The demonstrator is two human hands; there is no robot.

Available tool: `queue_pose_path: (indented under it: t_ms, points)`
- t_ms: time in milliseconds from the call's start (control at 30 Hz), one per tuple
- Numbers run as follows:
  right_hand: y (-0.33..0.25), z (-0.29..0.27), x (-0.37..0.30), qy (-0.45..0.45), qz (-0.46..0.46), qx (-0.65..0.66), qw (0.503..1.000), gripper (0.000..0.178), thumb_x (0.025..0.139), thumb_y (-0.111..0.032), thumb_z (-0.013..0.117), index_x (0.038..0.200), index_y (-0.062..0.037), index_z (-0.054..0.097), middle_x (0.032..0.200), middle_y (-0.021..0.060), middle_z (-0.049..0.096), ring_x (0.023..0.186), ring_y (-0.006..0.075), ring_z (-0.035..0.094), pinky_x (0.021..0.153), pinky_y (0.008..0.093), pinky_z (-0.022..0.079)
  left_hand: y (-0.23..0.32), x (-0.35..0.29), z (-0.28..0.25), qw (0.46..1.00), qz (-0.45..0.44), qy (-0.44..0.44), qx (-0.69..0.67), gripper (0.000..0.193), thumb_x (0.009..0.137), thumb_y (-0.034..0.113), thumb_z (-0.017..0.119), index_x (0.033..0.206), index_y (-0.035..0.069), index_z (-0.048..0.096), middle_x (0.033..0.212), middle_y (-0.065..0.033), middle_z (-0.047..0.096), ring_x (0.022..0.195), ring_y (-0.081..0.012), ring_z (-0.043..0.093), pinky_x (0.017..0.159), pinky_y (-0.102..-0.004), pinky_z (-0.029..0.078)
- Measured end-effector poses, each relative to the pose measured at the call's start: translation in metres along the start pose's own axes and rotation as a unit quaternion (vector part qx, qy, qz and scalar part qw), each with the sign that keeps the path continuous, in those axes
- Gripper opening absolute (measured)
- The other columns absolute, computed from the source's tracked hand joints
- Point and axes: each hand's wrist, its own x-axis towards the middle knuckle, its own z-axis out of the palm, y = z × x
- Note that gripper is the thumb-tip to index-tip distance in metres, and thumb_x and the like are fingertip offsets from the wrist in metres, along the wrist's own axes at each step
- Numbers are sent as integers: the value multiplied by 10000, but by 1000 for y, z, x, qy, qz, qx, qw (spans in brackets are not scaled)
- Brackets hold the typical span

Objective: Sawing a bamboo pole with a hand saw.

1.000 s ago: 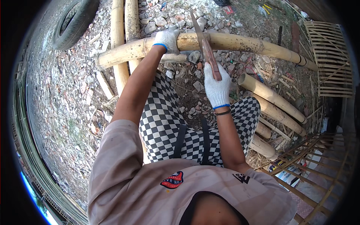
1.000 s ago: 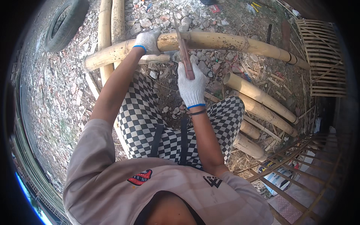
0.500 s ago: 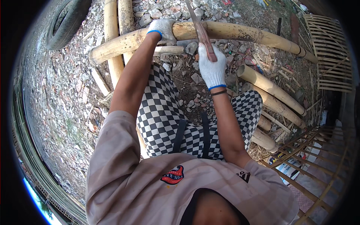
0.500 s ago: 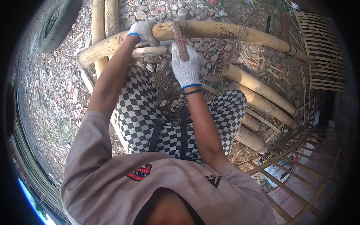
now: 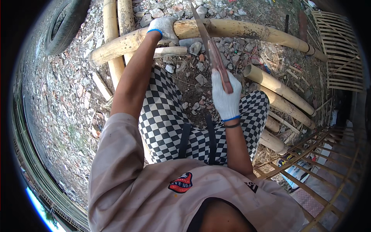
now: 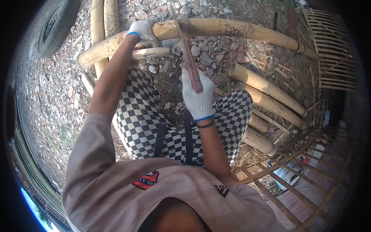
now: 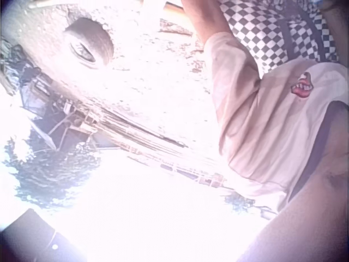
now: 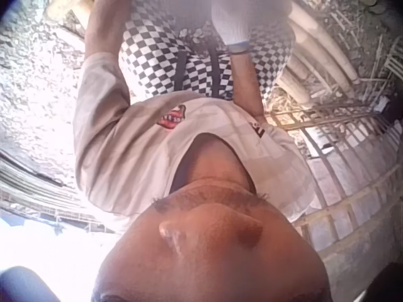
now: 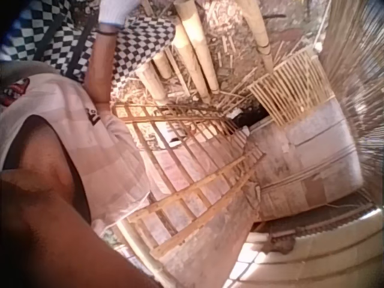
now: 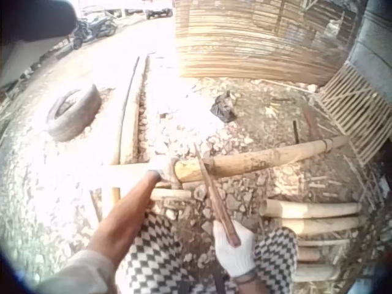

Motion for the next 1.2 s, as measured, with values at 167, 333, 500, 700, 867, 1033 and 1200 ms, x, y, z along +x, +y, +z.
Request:
queue_pose_path:
  t_ms: [167,333,500,700,867,1033,1200]
  points:
    - [16,-20,-59,-12,80,65,995,244,1034,-171,677,1139,42,732,878,159,762,731,263,745,685,345,564,-17,-11,7,999,-15,45,11,947,504,471,906,1381,231,639,1180,-145,762,1089,-363,722,964,-460,576]
    - [26,26,96,8,-66,-39,997,344,1045,-276,643,886,27,683,699,201,652,640,416,632,602,423,497,9,27,8,999,23,35,8,917,515,467,895,1363,223,645,1186,-134,761,1091,-356,721,953,-458,581]
    - [-3,-39,-70,-28,-6,-69,997,260,1033,-210,686,1149,10,760,915,169,770,800,268,769,721,345,586,-19,-22,19,994,24,109,7,810,514,441,906,1239,172,664,1147,-132,759,1075,-367,716,937,-471,580]
    - [41,41,151,11,-84,-92,992,398,1015,-338,659,866,28,708,758,230,691,737,457,676,641,457,513,33,34,7,996,44,72,-19,804,511,451,892,1251,191,710,1165,-156,761,1086,-357,725,928,-476,593]
    - [39,48,45,-11,-16,5,1000,293,1009,-281,701,974,10,717,750,205,699,708,372,707,642,426,526,1,-32,19,998,64,8,-25,886,467,511,914,1266,199,693,1146,-141,763,1052,-344,730,932,-460,589]
    - [91,74,48,46,-21,52,997,320,1014,-316,711,957,-1,715,724,154,694,633,277,671,616,401,513,12,-25,10,997,20,69,-11,779,578,428,910,1275,193,652,1173,-136,733,1093,-346,716,905,-499,582]
    - [147,97,48,71,-42,49,995,266,981,-284,751,948,-23,716,769,146,711,713,277,715,663,404,538,26,-7,17,982,-14,163,93,843,606,392,926,1328,115,590,1243,-145,707,1129,-378,698,945,-488,569]
